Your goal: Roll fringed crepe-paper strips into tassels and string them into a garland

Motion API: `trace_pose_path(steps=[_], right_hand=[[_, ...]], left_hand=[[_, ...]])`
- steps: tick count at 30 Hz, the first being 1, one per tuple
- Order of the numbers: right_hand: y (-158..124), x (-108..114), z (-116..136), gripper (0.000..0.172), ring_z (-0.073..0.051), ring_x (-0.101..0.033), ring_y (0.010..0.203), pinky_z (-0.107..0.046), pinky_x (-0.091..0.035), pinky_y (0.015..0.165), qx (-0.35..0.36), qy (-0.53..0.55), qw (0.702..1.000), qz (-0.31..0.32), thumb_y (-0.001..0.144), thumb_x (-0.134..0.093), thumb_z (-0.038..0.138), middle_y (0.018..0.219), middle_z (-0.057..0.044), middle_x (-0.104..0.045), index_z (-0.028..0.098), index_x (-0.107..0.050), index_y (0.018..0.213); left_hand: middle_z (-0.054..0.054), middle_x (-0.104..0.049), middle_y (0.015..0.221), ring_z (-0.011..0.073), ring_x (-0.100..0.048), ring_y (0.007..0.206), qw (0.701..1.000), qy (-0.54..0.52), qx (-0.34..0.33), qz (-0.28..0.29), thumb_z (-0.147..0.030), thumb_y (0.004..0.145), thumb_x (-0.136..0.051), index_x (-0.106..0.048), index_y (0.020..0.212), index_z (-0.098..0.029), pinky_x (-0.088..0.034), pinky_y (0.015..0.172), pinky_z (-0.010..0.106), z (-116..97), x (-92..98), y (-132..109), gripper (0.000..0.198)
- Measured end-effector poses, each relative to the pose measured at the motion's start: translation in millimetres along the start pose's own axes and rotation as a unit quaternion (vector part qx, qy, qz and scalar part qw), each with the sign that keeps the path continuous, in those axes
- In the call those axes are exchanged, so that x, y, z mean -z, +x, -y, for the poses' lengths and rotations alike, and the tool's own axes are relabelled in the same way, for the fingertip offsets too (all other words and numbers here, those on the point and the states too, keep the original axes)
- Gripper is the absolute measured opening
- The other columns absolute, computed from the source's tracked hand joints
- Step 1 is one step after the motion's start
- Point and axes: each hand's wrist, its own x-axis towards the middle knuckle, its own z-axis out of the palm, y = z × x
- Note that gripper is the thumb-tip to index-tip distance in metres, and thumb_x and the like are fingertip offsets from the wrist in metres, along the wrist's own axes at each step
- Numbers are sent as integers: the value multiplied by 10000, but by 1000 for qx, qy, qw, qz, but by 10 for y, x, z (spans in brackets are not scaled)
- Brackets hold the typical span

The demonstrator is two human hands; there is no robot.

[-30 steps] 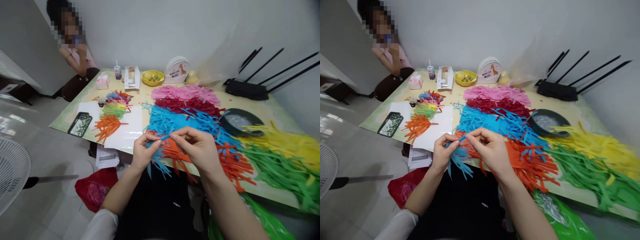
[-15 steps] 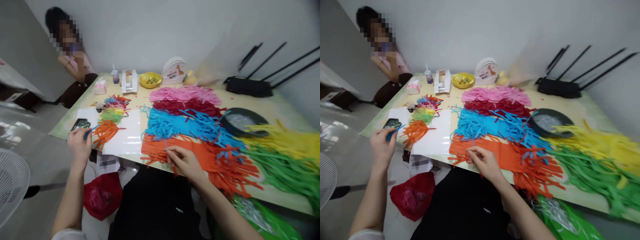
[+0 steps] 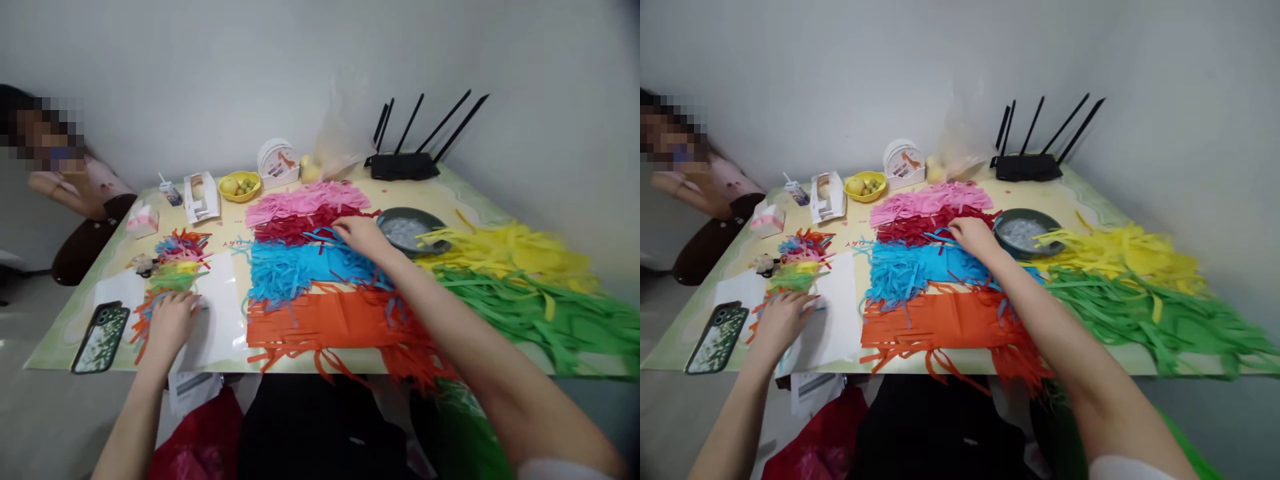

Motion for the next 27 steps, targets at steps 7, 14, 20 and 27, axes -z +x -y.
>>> trace_pose_path(steps=[7, 14, 20, 27], right_hand=[[565, -492, -45, 335, -321, -534, 1185, -452, -422, 970, -21, -87, 993, 81, 849, -599, 209, 1210, -178, -671, 143, -653, 1172], [514, -56, -325, 423, -336, -540, 1135, -455, -421, 911, -118, -141, 983, -12, 935, -344, 116, 1246, -278, -587, 22, -525, 1305], [348, -117, -177, 305, -249, -577, 1083, -318, -424, 912, 22, -156, 985, 63, 935, -439, 197, 1143, -163, -669, 122, -669, 1120], [373, -398, -307, 260, -267, -597, 999, -320, -457, 819, 46, -175, 976, 124, 879, -584, 285, 1064, -156, -697, 127, -712, 1040]], left_hand=[[52, -711, 1109, 180, -637, 1064, 946, -170, -277, 1, -295, 973, -430, -680, 1088, -193, -483, 958, 285, -1756, 238, 1503, 293], [184, -653, 1146, 272, -619, 1084, 964, -87, -245, 62, -150, 935, -405, -682, 1082, -88, -481, 953, 408, -2397, -484, 2244, 319], [150, -631, 1164, 268, -586, 1098, 971, -81, -216, 66, -170, 950, -365, -656, 1117, -140, -481, 945, 425, -2287, -588, 2268, 337], [158, -609, 1216, 280, -565, 1133, 981, -94, -160, 49, -235, 963, -370, -505, 1345, -176, -469, 944, 443, -2310, -593, 2406, 409]])
